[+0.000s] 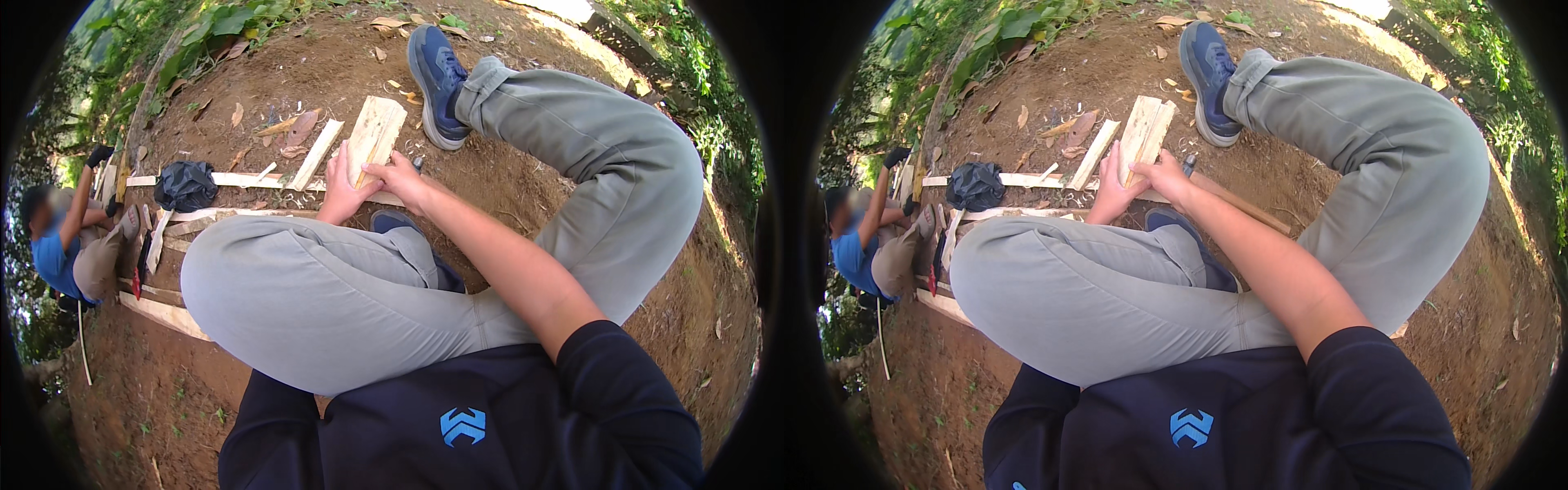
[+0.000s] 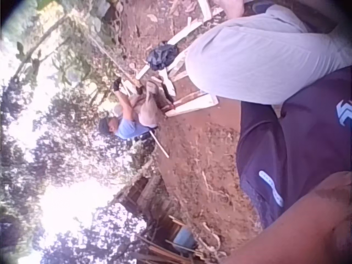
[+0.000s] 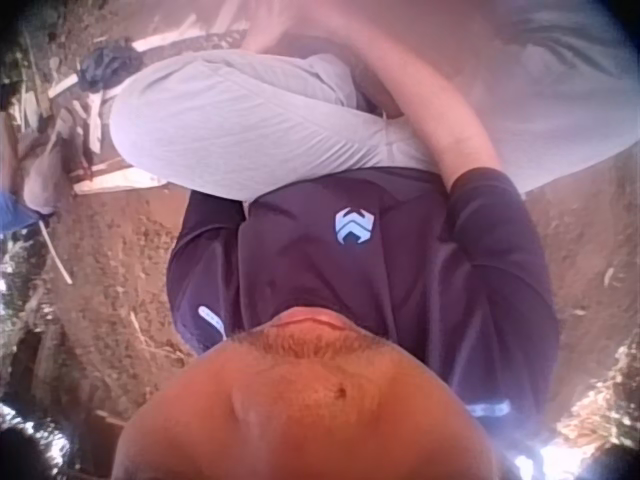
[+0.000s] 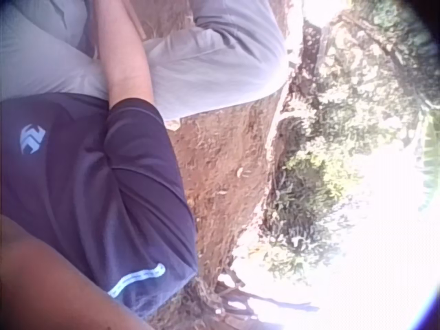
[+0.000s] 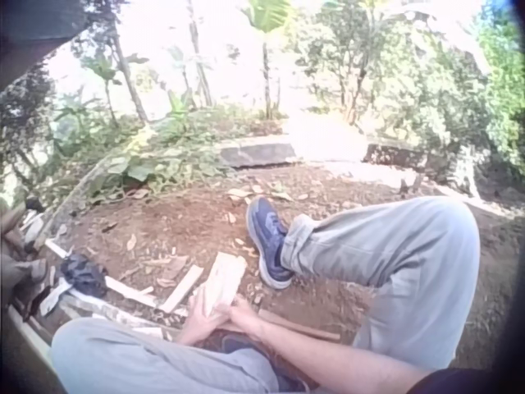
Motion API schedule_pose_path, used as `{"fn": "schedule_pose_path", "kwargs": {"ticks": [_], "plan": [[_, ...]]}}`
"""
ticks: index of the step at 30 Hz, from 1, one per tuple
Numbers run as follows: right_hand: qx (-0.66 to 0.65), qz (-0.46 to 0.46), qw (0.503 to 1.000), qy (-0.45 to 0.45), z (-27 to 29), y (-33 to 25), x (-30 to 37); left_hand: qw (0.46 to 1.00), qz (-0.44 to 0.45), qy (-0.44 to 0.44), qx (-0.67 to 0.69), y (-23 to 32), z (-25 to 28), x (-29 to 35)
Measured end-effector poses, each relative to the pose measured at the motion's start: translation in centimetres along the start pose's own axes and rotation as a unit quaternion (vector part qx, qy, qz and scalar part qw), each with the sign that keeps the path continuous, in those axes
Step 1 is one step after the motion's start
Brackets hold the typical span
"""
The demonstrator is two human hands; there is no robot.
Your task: The person holds a wooden board on their lap while sitting on the ground and hammers small nails into it, then hammers a smaller piece of wood onto the board.
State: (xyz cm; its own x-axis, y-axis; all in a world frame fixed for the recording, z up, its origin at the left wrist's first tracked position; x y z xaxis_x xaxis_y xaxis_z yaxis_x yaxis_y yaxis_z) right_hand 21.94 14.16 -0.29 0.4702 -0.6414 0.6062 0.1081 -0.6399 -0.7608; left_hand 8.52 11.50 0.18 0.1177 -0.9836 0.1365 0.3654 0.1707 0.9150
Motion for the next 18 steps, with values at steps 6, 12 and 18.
{"fn": "schedule_pose_path", "kwargs": {"ticks": [6,12,18], "plan": [[0.016,-0.045,0.994,0.094,1.4,-0.1,0.6,0.995,-0.019,0.009,-0.096,2.1,0.7,0.2],[0.091,0.007,0.99,0.11,2.8,-0.5,-0.1,0.995,0.031,-0.054,0.082,-1.4,0.4,0.0],[0.034,0.057,0.997,0.049,-0.4,-4.5,0.4,0.919,0.136,-0.143,0.343,-2.1,1.4,1.7]]}}
Point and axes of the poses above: each hand's wrist, its own x-axis away from the middle knuckle, its own z-axis out of the back of the hand, y = z × x, the point moved 10 cm from there along -x, towards the middle knuckle, and after that the axes turned 15 degrees about x, right-handed, at the moved point
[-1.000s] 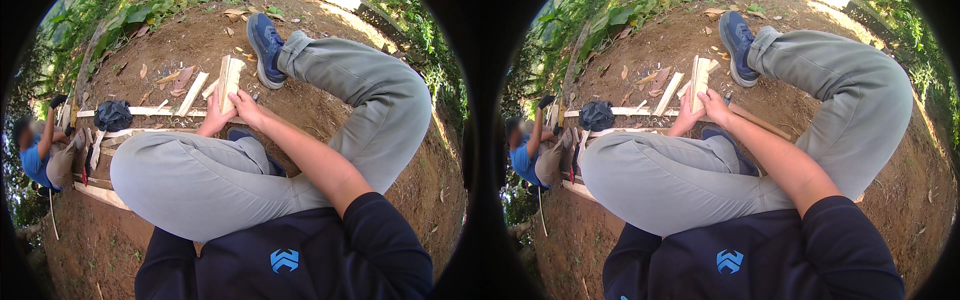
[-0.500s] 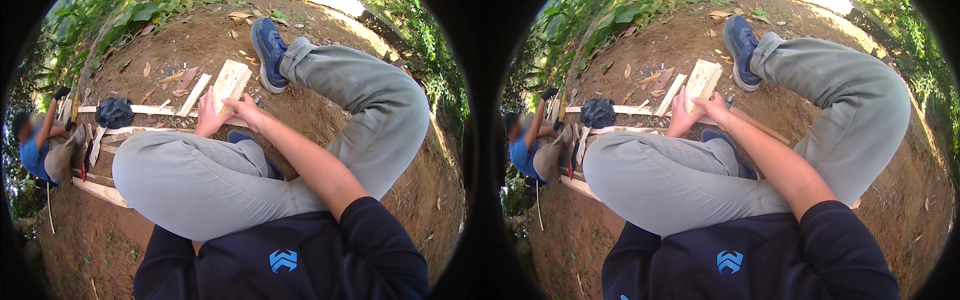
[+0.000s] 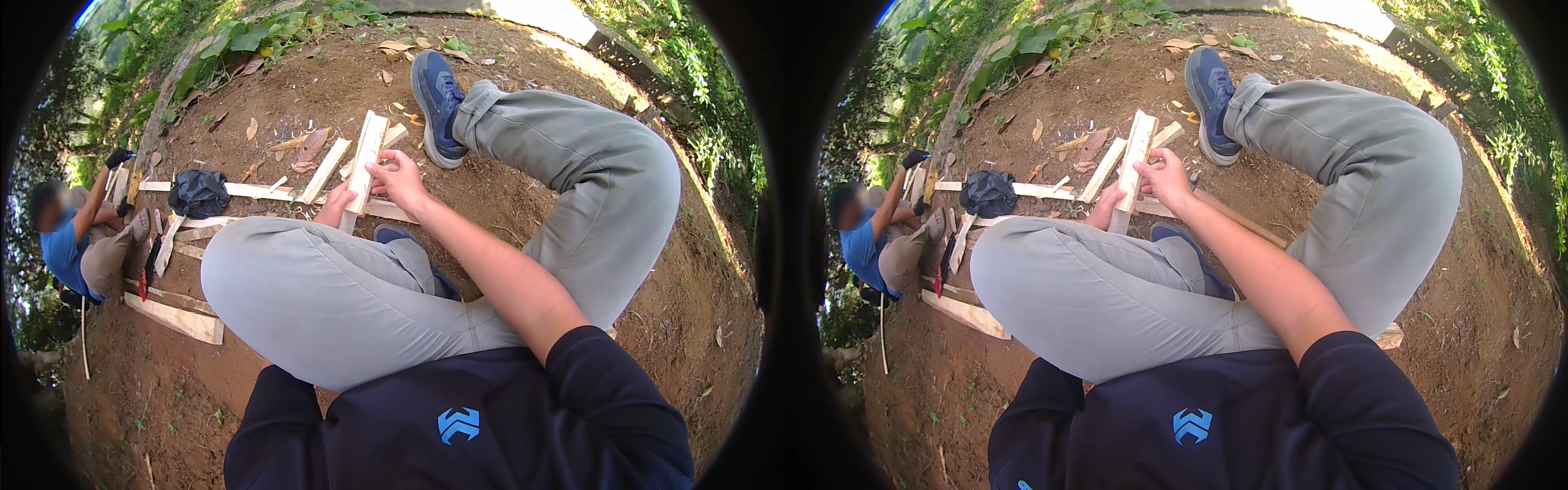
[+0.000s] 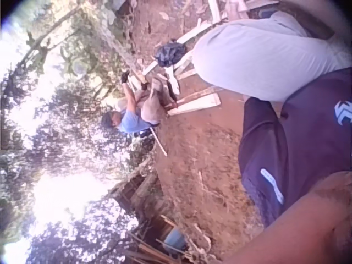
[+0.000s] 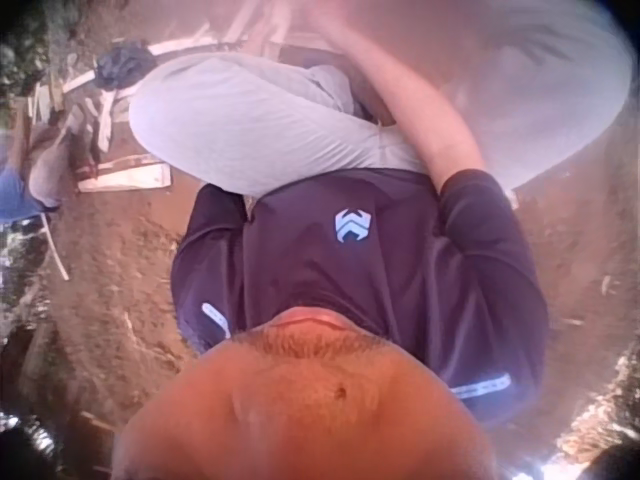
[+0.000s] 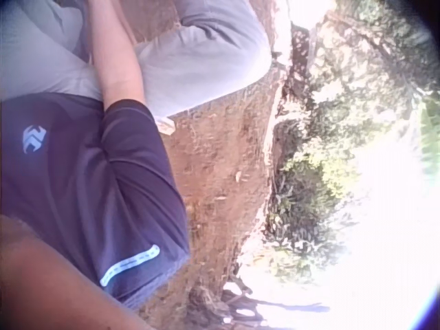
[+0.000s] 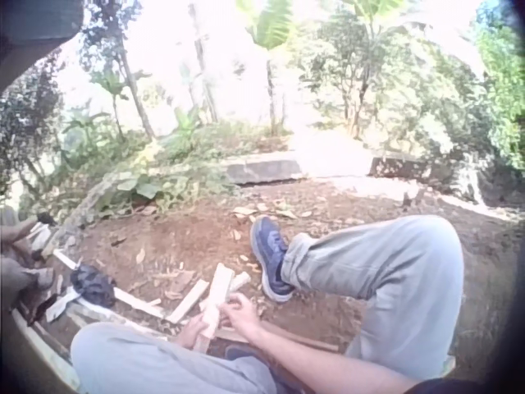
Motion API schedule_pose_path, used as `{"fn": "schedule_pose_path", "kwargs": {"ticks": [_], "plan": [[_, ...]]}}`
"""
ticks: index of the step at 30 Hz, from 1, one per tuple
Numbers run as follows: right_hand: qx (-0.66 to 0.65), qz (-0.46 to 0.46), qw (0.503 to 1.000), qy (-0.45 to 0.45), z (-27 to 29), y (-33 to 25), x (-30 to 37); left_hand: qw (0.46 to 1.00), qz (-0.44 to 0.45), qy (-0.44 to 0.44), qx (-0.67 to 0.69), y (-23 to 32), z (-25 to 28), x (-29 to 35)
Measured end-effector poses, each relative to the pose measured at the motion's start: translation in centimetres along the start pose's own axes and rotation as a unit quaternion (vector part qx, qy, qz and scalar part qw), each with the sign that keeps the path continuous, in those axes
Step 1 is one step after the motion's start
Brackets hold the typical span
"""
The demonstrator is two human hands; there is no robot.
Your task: The person holds a wooden board on their lap while sitting on the ground and hammers small nails into it, then hammers a smaller piece of wood onto the board.
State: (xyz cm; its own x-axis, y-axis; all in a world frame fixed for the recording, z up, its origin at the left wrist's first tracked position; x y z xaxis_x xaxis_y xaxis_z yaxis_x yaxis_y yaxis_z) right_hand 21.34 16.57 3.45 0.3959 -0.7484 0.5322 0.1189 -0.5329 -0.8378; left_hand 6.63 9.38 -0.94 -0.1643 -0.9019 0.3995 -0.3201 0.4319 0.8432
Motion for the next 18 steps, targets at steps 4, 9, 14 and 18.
{"fn": "schedule_pose_path", "kwargs": {"ticks": [4,9,14,18], "plan": [[-0.018,0.032,0.999,0.03,0.5,-1.3,0.9,0.98,0.138,0.028,0.139,0.6,-2.6,1.6],[-0.003,0.082,0.993,0.085,0.9,-2.4,1.8,0.979,0.142,0.026,0.141,0.5,-2.6,2.0],[0.01,0.094,0.988,0.119,1.5,-3.0,2.7,0.991,0.098,0.0,0.086,0.6,-2.4,1.3],[0.013,0.103,0.985,0.139,1.8,-2.9,2.7,0.998,0.044,-0.025,0.03,0.7,-2.3,-0.1]]}}
Point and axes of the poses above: each hand's wrist, its own x-axis away from the middle knuckle, its own z-axis out of the back of the hand, y = z × x, the point moved 10 cm from there along -x, towards the middle knuckle, and after that the axes turned 15 degrees about x, right-handed, at the moved point
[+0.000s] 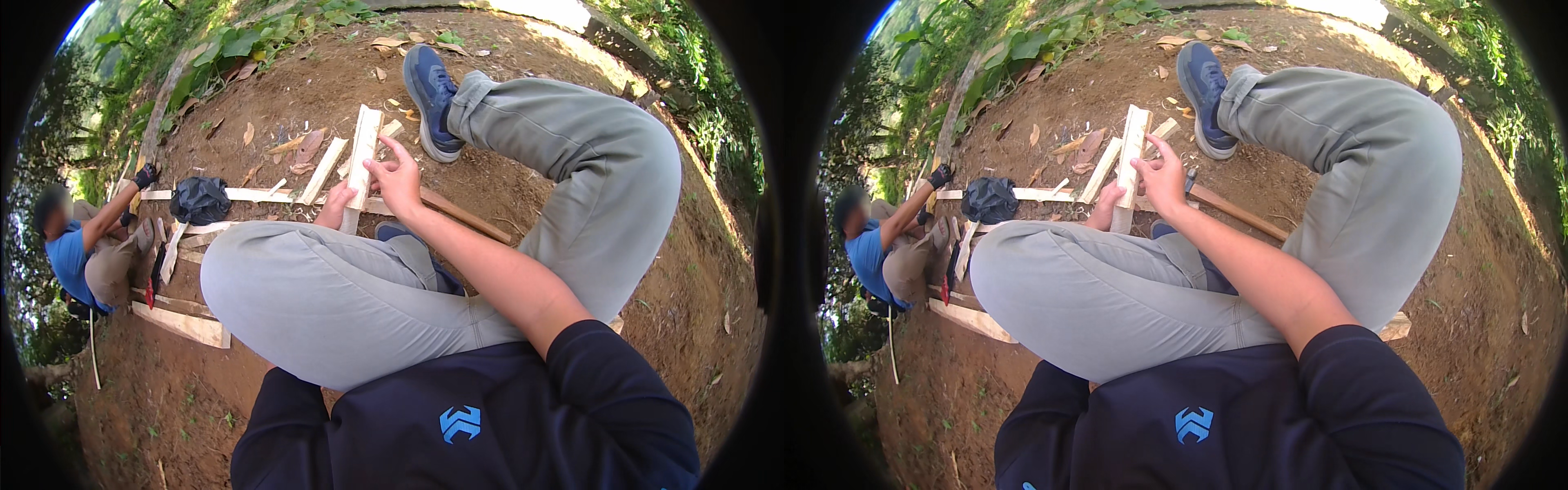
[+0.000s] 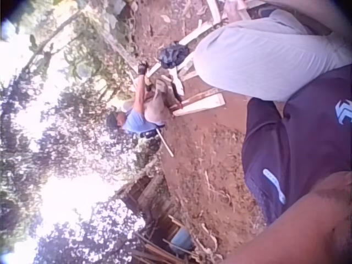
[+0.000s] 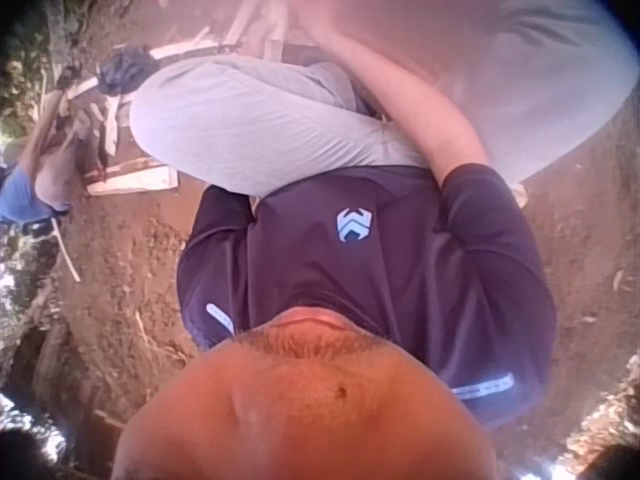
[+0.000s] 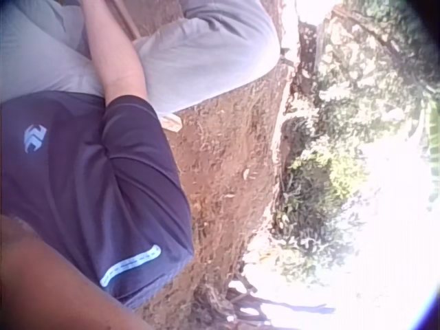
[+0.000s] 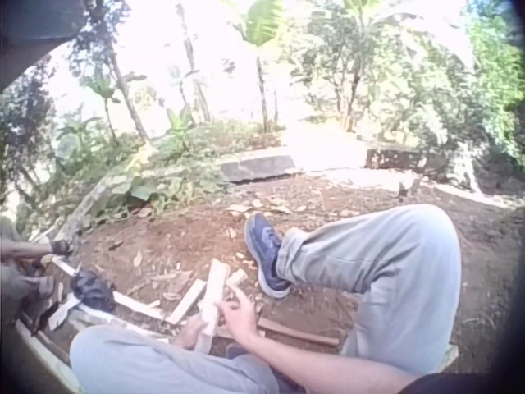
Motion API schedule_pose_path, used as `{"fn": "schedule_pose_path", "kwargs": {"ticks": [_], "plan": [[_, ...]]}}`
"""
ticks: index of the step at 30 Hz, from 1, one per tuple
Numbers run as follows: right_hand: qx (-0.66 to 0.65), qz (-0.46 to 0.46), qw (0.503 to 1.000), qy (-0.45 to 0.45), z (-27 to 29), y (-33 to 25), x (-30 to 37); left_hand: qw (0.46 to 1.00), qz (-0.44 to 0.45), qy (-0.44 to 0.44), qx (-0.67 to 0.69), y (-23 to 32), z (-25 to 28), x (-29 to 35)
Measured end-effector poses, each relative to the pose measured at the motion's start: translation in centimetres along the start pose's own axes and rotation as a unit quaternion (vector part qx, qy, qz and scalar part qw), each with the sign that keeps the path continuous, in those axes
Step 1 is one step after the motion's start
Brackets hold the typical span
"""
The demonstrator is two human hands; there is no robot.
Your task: The person holds a wooden board on their lap while sitting on the ground and hammers small nails into it, then hammers a smaller piece of wood onto the board.
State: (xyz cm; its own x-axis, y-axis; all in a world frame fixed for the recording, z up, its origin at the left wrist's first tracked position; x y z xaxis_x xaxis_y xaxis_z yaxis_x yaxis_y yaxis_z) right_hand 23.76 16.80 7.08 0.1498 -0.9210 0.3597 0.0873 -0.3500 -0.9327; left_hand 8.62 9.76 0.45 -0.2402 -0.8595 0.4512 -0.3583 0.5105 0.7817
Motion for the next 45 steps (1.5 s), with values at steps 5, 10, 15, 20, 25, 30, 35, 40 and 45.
{"fn": "schedule_pose_path", "kwargs": {"ticks": [5,10,15,20,25,30,35,40,45], "plan": [[-0.018,-0.005,1.0,0.0,-0.1,0.0,0.2,0.993,-0.087,-0.006,-0.083,0.6,0.5,-0.7],[-0.016,-0.009,1.0,-0.001,-0.4,0.8,0.0,0.969,-0.21,0.061,-0.111,2.6,1.3,0.0],[-0.005,-0.069,0.997,-0.022,-0.2,4.3,-1.4,0.964,-0.174,0.135,-0.152,4.1,1.0,0.3],[0.191,-0.126,0.972,0.052,2.9,6.9,-2.0,0.887,-0.206,0.195,-0.364,6.0,1.3,0.9],[0.413,-0.007,0.903,0.118,6.8,5.2,-2.5,0.838,-0.163,0.205,-0.478,5.4,2.6,0.6],[0.484,0.101,0.866,0.076,5.9,3.0,-2.3,0.851,-0.16,0.173,-0.469,5.4,2.7,0.1],[0.529,0.24,0.814,-0.014,1.9,-2.0,-3.0,0.848,-0.174,0.109,-0.488,7.3,0.4,-1.1],[0.633,0.275,0.695,-0.202,-1.5,0.8,-6.3,0.835,-0.192,0.101,-0.506,5.1,2.5,-3.3],[0.663,0.359,0.601,-0.267,-4.5,0.6,-7.3,0.85,-0.185,0.085,-0.486,6.4,1.5,-3.3]]}}
Point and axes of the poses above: each hand's wrist, its own x-axis away from the middle knuckle, its own z-axis out of the back of the hand, y = z × x, the point moved 10 cm from there along -x, towards the middle knuckle, and after that the axes turned 15 degrees about x, right-handed, at the moved point
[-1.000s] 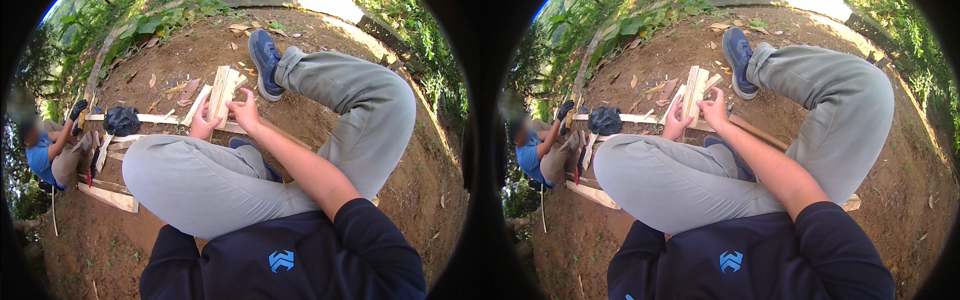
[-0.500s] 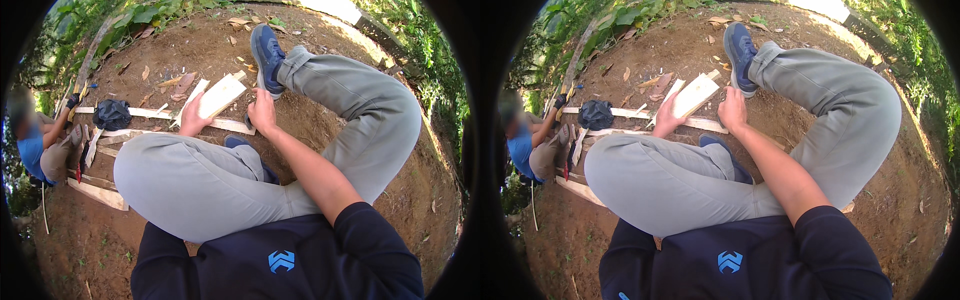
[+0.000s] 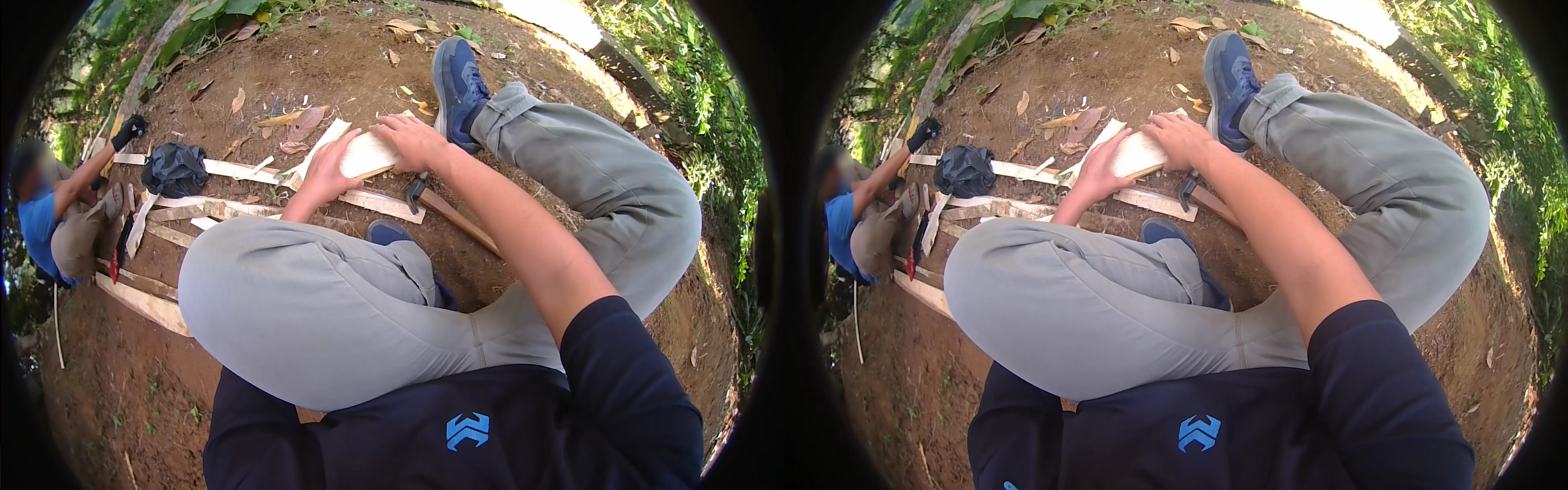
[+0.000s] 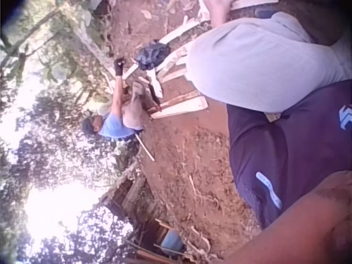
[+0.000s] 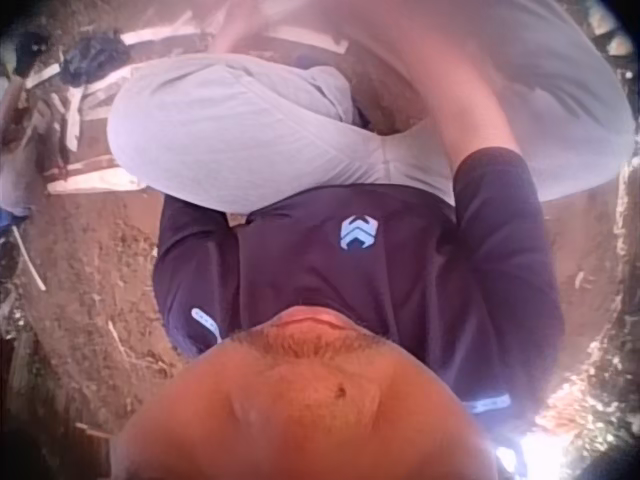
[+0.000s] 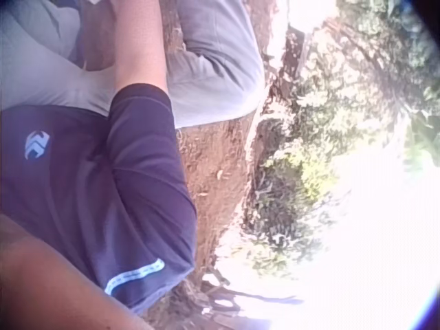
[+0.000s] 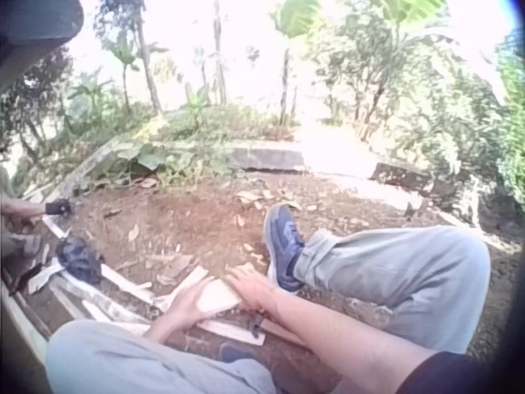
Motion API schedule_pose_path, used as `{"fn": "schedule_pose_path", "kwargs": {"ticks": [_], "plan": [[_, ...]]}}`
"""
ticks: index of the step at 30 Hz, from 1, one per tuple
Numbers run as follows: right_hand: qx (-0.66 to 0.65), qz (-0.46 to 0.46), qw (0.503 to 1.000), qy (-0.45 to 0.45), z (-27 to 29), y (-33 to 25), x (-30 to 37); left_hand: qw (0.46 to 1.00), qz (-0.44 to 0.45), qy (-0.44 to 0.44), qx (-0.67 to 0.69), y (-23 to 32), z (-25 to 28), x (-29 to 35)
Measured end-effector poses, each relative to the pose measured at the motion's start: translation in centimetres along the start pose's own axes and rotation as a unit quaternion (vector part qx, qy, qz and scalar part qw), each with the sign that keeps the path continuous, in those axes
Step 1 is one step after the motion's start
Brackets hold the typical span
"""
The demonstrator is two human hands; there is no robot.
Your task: The person holds a wooden board on their lap while sitting on the ground and hammers small nails into it, then hammers a smaller piece of wood onto the board.
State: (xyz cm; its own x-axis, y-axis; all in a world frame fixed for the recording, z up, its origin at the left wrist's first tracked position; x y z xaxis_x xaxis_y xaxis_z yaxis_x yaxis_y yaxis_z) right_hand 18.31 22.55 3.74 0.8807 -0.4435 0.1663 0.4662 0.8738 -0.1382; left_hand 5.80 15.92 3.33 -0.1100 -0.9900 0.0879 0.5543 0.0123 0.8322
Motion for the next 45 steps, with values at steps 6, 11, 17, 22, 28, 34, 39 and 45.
{"fn": "schedule_pose_path", "kwargs": {"ticks": [6,11,17,22,28,34,39,45], "plan": [[0.06,0.01,0.995,-0.077,-1.0,0.3,-1.0,0.999,0.02,-0.035,0.0,-0.8,-1.0,-1.0],[0.041,0.001,0.994,-0.102,-2.5,0.3,-1.2,0.999,0.037,-0.027,-0.012,-1.8,-2.1,-0.1],[0.029,-0.002,0.996,-0.09,-2.5,0.4,-1.1,0.988,0.033,0.143,0.042,-3.0,2.0,2.9],[0.065,-0.021,0.995,-0.078,-1.7,0.4,-0.1,0.926,0.108,0.334,0.14,-6.4,4.4,9.8],[0.016,-0.05,0.997,-0.06,3.6,-1.8,-0.5,0.874,0.171,0.383,0.245,-16.6,2.0,20.8],[-0.058,-0.112,0.984,-0.126,1.9,-5.8,2.7,0.834,0.269,0.351,0.33,-15.5,-1.4,24.2],[-0.062,-0.166,0.981,-0.084,-0.1,-6.4,4.5,0.816,0.295,0.343,0.359,-13.8,-2.4,27.0],[-0.038,-0.199,0.975,-0.087,-0.2,-5.1,6.0,0.798,0.319,0.343,0.379,-11.6,-3.2,30.7]]}}
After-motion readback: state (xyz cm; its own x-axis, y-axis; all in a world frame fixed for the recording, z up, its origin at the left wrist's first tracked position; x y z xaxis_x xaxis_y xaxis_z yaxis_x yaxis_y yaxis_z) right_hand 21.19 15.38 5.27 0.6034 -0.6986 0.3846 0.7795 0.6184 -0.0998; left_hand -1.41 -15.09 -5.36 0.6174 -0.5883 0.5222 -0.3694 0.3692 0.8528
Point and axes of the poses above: each hand's wrist, its own x-axis away from the middle knuckle, its own z-axis out of the back of the hand, y = z × x, the point moved 10 cm from there along -x, towards the middle knuckle, and after that the axes turned 15 degrees about x, right-handed, at the moved point
